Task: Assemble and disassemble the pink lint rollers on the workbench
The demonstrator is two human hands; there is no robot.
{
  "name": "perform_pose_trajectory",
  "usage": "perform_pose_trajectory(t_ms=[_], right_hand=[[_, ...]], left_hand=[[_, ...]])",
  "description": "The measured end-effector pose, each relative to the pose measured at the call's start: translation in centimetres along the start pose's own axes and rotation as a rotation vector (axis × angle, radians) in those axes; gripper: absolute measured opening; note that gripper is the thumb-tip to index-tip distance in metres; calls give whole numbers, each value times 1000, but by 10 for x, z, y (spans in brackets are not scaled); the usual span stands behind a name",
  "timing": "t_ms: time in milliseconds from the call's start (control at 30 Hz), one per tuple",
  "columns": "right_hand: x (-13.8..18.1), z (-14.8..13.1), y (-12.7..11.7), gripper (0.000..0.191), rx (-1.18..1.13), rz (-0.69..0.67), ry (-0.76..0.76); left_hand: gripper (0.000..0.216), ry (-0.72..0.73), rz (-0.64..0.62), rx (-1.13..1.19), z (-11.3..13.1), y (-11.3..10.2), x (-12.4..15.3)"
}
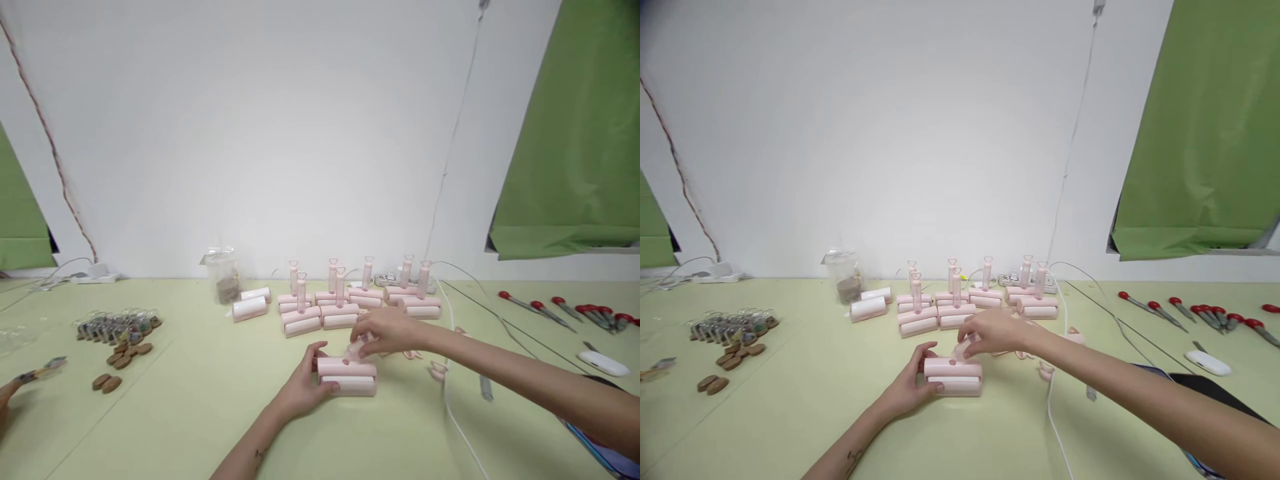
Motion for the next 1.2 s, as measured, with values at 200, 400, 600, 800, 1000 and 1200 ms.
perform_pose_trajectory(t_ms=[200, 400, 600, 800, 1000, 1200], right_hand=[[-20, -38, -5, 14, 152, -130, -63], [-41, -61, -8, 3, 209, -302, -7], [-64, -48, 3, 16, 82, -523, 83], [-58, -38, 11, 26, -42, -608, 187], [-65, -40, 31, 24, -112, -748, 289], [-68, -34, 47, 19, -247, -892, 400]], left_hand=[[59, 3, -6, -2, 0, 0, 0], [61, -31, -13, 12, -3, 0, 0], [59, -27, -13, -31, -2, 0, 0], [52, -104, 50, -67, -2, -4, 1], [38, -145, 152, -312, 9, 8, 6], [45, -95, 192, -548, 26, 29, 11]])
Point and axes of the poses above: each hand's wrist, its own x-axis away from the middle knuckle, its own y-axis out of the palm, z = x × y, the point moved 8 cm from there along -x, towards the middle knuckle, and after that the axes turned 10 degrees about -z, right-handed, at the moved point
